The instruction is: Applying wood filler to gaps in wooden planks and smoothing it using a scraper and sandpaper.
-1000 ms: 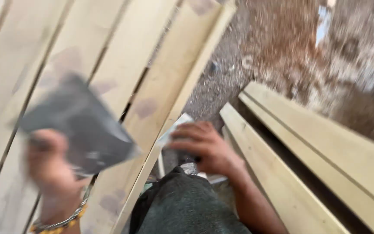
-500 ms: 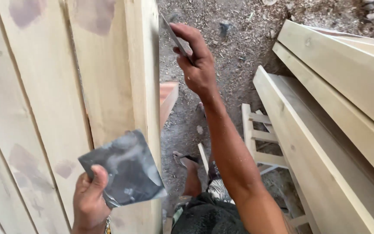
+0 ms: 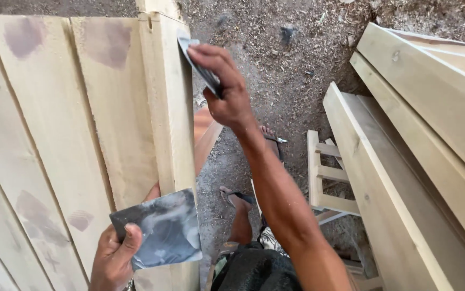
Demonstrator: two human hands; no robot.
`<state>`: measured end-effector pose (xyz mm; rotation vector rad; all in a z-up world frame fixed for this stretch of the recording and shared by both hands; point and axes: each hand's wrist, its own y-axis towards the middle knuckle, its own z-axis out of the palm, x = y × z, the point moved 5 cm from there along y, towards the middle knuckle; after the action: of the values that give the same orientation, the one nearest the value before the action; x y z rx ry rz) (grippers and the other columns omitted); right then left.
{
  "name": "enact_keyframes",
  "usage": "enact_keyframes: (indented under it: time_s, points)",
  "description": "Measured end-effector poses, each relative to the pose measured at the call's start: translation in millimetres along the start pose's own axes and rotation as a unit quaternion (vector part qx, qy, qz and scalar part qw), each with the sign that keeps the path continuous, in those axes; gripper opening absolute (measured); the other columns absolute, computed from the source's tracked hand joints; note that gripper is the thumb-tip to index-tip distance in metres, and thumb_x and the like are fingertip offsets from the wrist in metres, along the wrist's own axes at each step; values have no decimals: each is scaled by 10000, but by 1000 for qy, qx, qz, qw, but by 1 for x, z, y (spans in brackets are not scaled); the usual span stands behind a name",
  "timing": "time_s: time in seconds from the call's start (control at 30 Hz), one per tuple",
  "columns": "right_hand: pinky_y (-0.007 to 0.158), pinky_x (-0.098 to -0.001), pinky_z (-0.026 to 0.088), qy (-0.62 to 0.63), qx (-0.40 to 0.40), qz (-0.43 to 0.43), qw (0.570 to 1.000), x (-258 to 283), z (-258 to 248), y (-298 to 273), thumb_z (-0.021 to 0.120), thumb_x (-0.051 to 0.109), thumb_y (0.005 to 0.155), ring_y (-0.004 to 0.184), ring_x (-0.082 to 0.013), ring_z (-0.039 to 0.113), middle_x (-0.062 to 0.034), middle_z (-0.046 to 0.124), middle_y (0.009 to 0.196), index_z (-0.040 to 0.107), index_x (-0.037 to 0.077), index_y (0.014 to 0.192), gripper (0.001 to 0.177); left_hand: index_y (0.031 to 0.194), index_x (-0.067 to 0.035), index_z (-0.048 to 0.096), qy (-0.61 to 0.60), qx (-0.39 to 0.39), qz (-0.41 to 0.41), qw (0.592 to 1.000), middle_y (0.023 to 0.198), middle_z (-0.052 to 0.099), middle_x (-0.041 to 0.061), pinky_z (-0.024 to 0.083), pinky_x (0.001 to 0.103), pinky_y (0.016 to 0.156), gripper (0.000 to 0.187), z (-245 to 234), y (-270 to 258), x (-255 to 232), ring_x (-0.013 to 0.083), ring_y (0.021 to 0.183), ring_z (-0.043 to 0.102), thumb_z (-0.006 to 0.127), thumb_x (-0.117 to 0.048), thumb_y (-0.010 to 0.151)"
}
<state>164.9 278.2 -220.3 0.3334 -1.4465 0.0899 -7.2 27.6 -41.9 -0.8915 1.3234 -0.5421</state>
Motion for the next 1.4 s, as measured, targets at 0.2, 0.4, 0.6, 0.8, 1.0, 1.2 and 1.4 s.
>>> enact_keyframes:
  time_s: [0.2, 0.4, 0.6, 0.8, 1.0, 1.2, 1.4]
  points:
    - [1200, -410, 496, 39, 29, 11, 999, -4, -25, 17, 361, -229, 801, 1400, -216, 580, -55, 639, 1445, 644, 221, 1386, 791, 1436, 149, 462, -13, -13, -25, 1000, 1588, 480, 184, 463, 323, 1027, 716, 6, -1, -6, 167, 1241, 610, 530, -390, 969]
    - [1274, -431, 488, -27, 105, -11, 994, 4, -33, 13, 394, -215, 745, 1418, -216, 579, -49, 646, 1424, 635, 207, 1403, 818, 1441, 206, 465, -98, 3, -15, 995, 1498, 517, 283, 517, 341, 923, 705, -3, 0, 10, 197, 1087, 629, 532, -361, 1027]
    - [1192, -432, 513, 26, 14, 16, 999, 0, -9, 11, 401, -210, 828, 1413, -216, 548, -35, 561, 1475, 636, 191, 1403, 739, 1496, 238, 439, -129, -11, 1, 992, 1170, 538, 303, 502, 363, 870, 642, -38, -9, 65, 232, 954, 583, 542, -273, 1121]
    - [1193, -446, 542, 23, 58, 6, 998, -16, -28, 5, 396, -230, 851, 1423, -215, 575, -5, 597, 1481, 635, 229, 1404, 758, 1459, 193, 456, -102, 2, 12, 995, 1384, 622, 271, 533, 372, 946, 681, 1, -4, 15, 253, 1122, 657, 491, -347, 1046]
    - [1175, -473, 559, 81, 133, 34, 987, 0, -34, -9, 385, -245, 831, 1495, -288, 511, -90, 554, 1547, 570, 210, 1494, 825, 1412, 184, 486, -136, 28, 85, 987, 1355, 623, 263, 546, 444, 1029, 623, 1, 4, -3, 326, 1206, 661, 491, -353, 1097]
    - [922, -425, 564, 102, 121, 183, 970, 36, -23, -191, 547, -44, 774, 1093, -210, 620, -64, 685, 1271, 664, 182, 1348, 628, 1418, 75, 477, -88, 131, 208, 965, 1395, 577, 287, 529, 480, 1115, 607, 8, -21, -58, 357, 1303, 602, 529, -438, 1098]
    - [1257, -457, 447, 81, 72, 58, 992, 101, 56, -302, 651, -60, 888, 1380, -272, 582, -86, 618, 1395, 622, 126, 1351, 500, 1492, 47, 449, -96, 124, 207, 966, 1455, 468, 360, 282, 630, 1315, 634, -40, -73, 30, 452, 1417, 376, 482, -485, 1147]
